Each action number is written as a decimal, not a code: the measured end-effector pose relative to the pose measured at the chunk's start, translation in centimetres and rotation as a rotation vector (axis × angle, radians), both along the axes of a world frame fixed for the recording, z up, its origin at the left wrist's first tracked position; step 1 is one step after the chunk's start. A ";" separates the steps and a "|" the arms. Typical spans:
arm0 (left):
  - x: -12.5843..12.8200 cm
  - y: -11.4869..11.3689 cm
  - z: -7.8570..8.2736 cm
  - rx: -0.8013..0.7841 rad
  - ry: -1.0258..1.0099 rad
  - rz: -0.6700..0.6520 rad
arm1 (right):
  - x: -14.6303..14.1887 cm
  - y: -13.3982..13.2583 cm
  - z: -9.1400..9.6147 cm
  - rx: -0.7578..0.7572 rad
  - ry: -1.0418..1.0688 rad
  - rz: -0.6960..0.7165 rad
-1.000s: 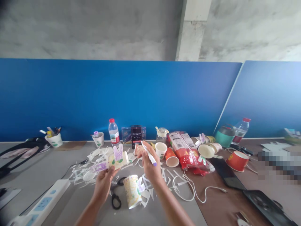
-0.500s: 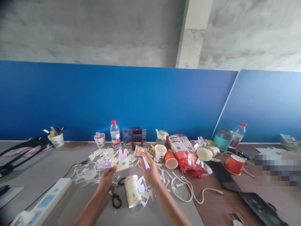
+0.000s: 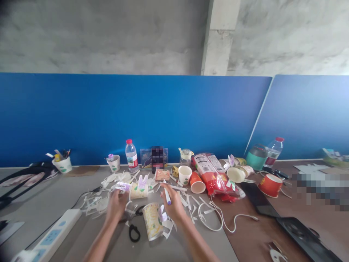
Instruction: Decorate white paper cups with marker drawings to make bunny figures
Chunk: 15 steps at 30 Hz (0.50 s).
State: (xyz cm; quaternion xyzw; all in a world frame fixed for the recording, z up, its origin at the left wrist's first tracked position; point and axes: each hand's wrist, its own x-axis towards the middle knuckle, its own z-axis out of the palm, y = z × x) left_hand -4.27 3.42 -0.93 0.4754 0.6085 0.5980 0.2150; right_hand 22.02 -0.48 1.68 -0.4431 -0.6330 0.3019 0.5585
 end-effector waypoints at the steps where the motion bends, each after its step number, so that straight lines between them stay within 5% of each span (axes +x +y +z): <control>1: -0.3 0.1 0.0 0.007 -0.041 0.037 | 0.0 -0.1 0.1 0.002 -0.021 -0.016; 6: -1.1 0.5 0.8 0.135 -0.306 0.263 | -0.3 -0.3 0.2 -0.011 -0.015 -0.056; 9: -0.7 -0.2 1.9 0.239 -0.405 0.284 | -0.6 -0.3 0.1 -0.048 0.093 -0.049; 11: 0.2 -1.2 2.6 0.266 -0.437 0.195 | -0.7 -0.4 0.3 -0.079 0.199 -0.027; 15: 3.1 -3.4 3.5 0.126 -0.545 -0.243 | -1.2 -0.9 1.4 -0.161 0.445 0.051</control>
